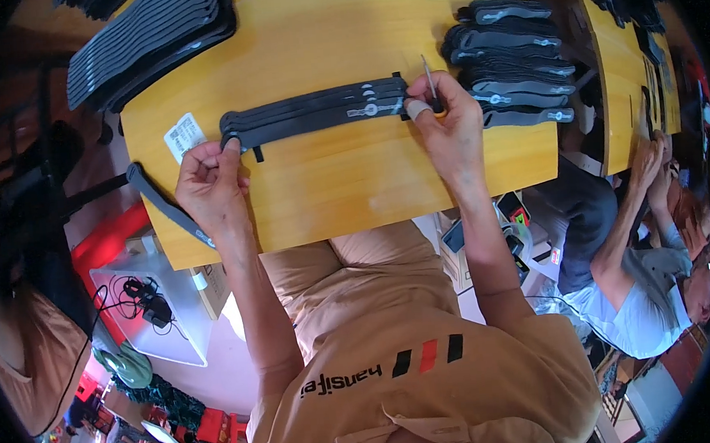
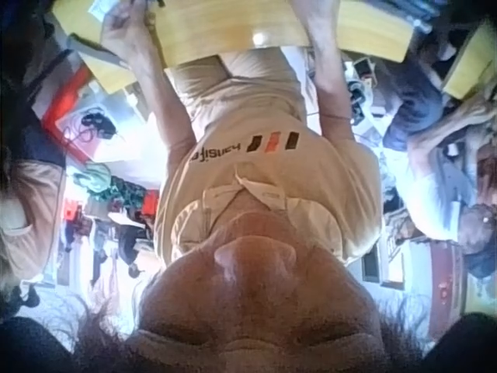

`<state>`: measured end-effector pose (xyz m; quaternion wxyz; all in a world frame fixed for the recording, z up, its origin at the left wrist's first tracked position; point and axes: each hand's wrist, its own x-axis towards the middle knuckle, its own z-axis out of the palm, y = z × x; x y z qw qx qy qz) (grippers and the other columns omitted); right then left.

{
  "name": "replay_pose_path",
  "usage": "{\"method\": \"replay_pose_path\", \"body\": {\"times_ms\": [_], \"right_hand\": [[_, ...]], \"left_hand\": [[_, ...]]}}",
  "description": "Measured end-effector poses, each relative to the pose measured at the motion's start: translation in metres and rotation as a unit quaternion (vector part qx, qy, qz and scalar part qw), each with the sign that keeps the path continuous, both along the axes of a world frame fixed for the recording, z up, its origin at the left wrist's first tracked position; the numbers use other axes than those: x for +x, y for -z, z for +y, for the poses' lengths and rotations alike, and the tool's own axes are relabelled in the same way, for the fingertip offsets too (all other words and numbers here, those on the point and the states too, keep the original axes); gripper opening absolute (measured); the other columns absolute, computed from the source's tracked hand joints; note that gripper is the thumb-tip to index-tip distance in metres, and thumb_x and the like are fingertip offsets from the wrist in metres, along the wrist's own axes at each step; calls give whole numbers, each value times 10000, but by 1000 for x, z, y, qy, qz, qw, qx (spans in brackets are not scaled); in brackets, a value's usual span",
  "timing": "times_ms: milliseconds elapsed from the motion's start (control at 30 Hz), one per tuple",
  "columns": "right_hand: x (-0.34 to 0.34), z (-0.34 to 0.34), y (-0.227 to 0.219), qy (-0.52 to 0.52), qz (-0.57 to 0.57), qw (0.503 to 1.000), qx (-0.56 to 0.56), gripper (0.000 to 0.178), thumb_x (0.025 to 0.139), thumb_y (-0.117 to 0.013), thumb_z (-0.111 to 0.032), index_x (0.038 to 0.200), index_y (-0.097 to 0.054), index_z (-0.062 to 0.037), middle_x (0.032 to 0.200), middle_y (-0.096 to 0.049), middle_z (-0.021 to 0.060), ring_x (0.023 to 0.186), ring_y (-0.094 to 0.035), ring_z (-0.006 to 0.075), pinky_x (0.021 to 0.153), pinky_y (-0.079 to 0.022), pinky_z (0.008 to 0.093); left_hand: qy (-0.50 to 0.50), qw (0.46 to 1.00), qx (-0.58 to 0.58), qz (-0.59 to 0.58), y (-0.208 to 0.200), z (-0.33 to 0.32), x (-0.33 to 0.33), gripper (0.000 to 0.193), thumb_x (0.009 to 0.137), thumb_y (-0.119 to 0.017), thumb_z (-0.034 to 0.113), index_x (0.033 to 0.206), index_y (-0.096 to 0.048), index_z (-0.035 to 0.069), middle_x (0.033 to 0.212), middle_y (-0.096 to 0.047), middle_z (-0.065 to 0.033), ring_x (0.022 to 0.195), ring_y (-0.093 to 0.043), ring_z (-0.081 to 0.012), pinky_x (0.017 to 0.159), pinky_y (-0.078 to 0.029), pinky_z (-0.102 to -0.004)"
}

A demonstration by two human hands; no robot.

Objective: Assembling and inspecting fabric straps and radiator-like components on a workbench in a factory setting.

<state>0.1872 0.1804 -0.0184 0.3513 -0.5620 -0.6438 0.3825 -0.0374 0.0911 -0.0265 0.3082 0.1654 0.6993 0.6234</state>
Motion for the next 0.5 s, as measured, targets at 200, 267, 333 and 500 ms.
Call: {"method": "replay_pose_path", "body": {"times_ms": [200,267,333,500], "right_hand": [[5,0,7,6,33,999,16,103,736,-577,57,820,-554,2,659,-549,46,620,-506,88,584,-425,233],[4,0,6,10,36,999,-16,95,742,-575,57,818,-555,3,658,-543,33,627,-494,77,586,-415,223],[4,0,3,6,33,999,-18,81,747,-574,56,804,-551,4,656,-534,19,626,-476,66,582,-402,215],[1,0,2,5,38,999,-26,78,752,-567,64,795,-546,1,655,-526,6,624,-462,58,580,-392,207]], "left_hand": [[-9,1000,-16,8,-5,4,7,141,752,-680,23,791,-545,35,601,-530,14,427,-426,-25,370,-320,-164],[12,999,-28,7,-7,4,6,136,753,-678,22,786,-546,31,603,-531,14,434,-428,-22,372,-322,-160],[13,1000,-9,-5,-4,3,4,132,755,-675,19,781,-545,24,604,-534,10,434,-430,-24,372,-324,-159],[16,1000,-21,8,-4,1,2,133,757,-675,21,777,-544,19,603,-538,0,425,-430,-31,364,-332,-166]]}}
